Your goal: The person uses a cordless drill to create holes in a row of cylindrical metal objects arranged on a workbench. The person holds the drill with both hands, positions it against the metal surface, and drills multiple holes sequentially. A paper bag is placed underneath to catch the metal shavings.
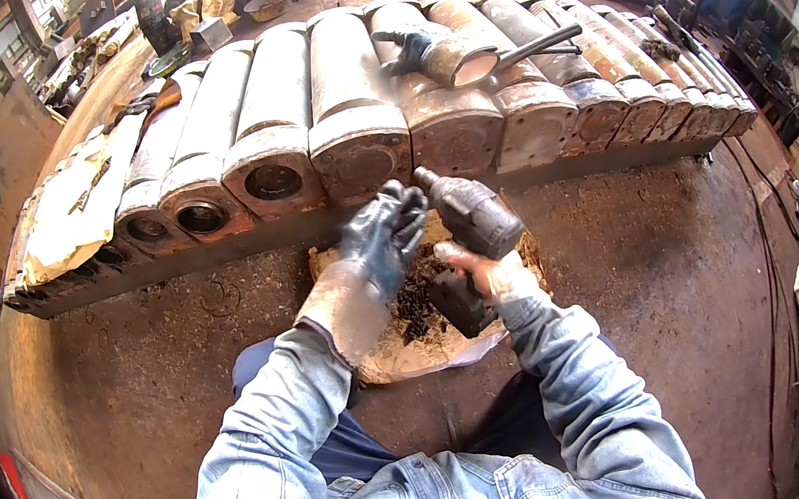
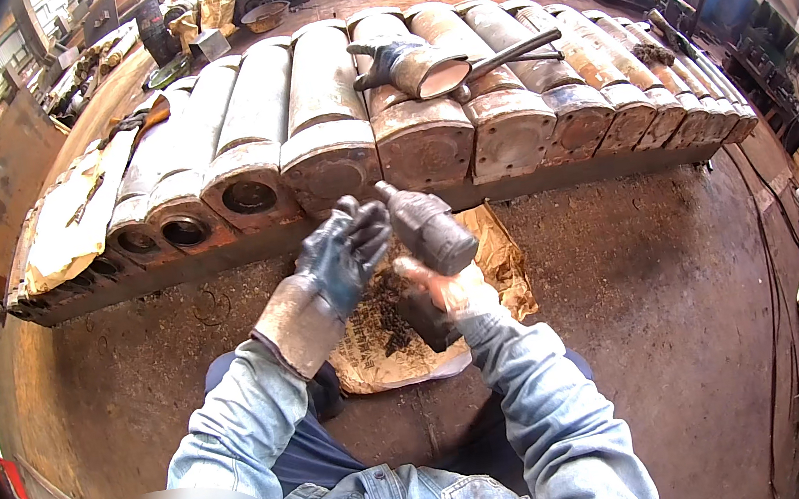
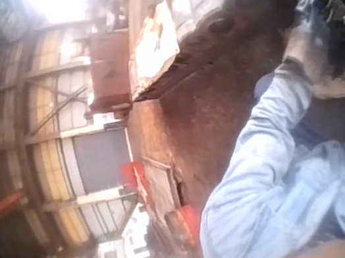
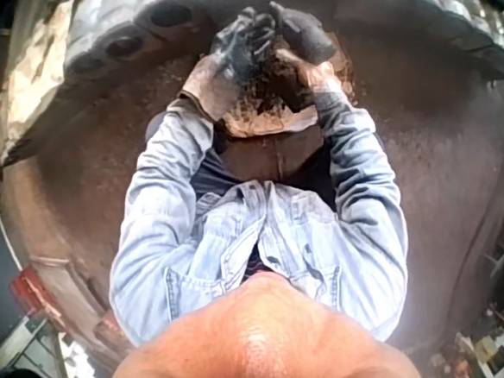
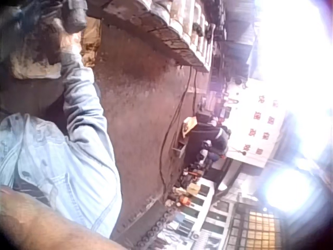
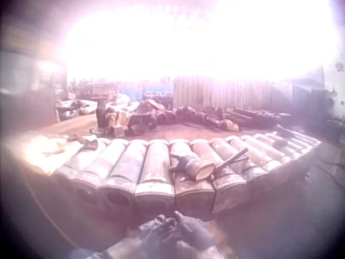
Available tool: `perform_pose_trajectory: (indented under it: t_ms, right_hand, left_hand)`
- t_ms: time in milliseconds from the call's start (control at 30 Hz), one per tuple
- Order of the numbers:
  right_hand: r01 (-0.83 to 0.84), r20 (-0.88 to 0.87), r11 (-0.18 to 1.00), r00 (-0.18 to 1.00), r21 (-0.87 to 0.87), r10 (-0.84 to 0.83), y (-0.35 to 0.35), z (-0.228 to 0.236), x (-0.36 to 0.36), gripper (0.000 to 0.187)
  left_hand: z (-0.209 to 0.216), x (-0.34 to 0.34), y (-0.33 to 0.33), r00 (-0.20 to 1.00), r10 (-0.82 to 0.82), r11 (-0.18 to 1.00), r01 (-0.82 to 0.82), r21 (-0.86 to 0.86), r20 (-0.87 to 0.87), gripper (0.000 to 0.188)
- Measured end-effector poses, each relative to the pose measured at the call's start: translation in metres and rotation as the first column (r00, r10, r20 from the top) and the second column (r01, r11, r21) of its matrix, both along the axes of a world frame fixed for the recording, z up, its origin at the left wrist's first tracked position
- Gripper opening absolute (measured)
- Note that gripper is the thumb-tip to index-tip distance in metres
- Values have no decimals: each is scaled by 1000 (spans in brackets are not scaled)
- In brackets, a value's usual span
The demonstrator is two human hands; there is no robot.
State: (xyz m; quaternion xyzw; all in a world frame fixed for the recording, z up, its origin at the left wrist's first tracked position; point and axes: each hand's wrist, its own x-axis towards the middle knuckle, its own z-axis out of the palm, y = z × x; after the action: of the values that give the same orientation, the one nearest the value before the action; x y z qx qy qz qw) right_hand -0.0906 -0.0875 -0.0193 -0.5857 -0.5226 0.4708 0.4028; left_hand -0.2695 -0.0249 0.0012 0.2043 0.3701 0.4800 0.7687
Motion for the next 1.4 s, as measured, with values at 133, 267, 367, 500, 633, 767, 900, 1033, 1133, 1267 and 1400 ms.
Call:
perform_pose_trajectory:
  t_ms: [133,267,367,500,633,767,900,1033,1133,1267,1400]
  right_hand:
    - [39,187,997,982,-73,-25,30,-80,24,44]
    - [-185,542,974,836,127,88,41,-108,29,14]
    - [-116,508,989,859,88,55,51,-122,27,13]
    - [69,-69,988,995,-140,-79,82,-170,25,16]
    - [114,-599,883,695,-455,-398,78,-130,-10,20]
    - [204,-14,931,976,-304,-219,76,-158,-7,24]
    - [328,318,942,903,-74,-289,68,-109,-32,40]
    - [297,231,932,911,207,-342,75,-134,-7,29]
    - [347,-394,937,868,45,-303,83,-142,4,30]
    - [335,-435,941,855,47,-282,91,-157,13,26]
    - [204,-19,937,978,284,-207,84,-148,4,35]
  left_hand:
    - [18,-22,17,998,69,990,-70,122,16,78]
    - [28,-59,32,980,125,953,-162,258,153,78]
    - [45,-65,33,966,174,943,-220,250,192,74]
    - [55,-65,32,950,186,934,-250,257,250,87]
    - [56,-79,31,939,204,920,-280,274,275,94]
    - [58,-74,31,938,186,925,-268,270,292,97]
    - [57,-80,28,947,188,914,-266,308,260,98]
    - [56,-86,27,945,194,900,-278,335,263,97]
    - [53,-91,28,935,185,903,-284,324,304,95]
    - [49,-86,28,950,153,903,-246,352,273,96]
    - [46,-85,29,965,155,896,-227,381,210,99]
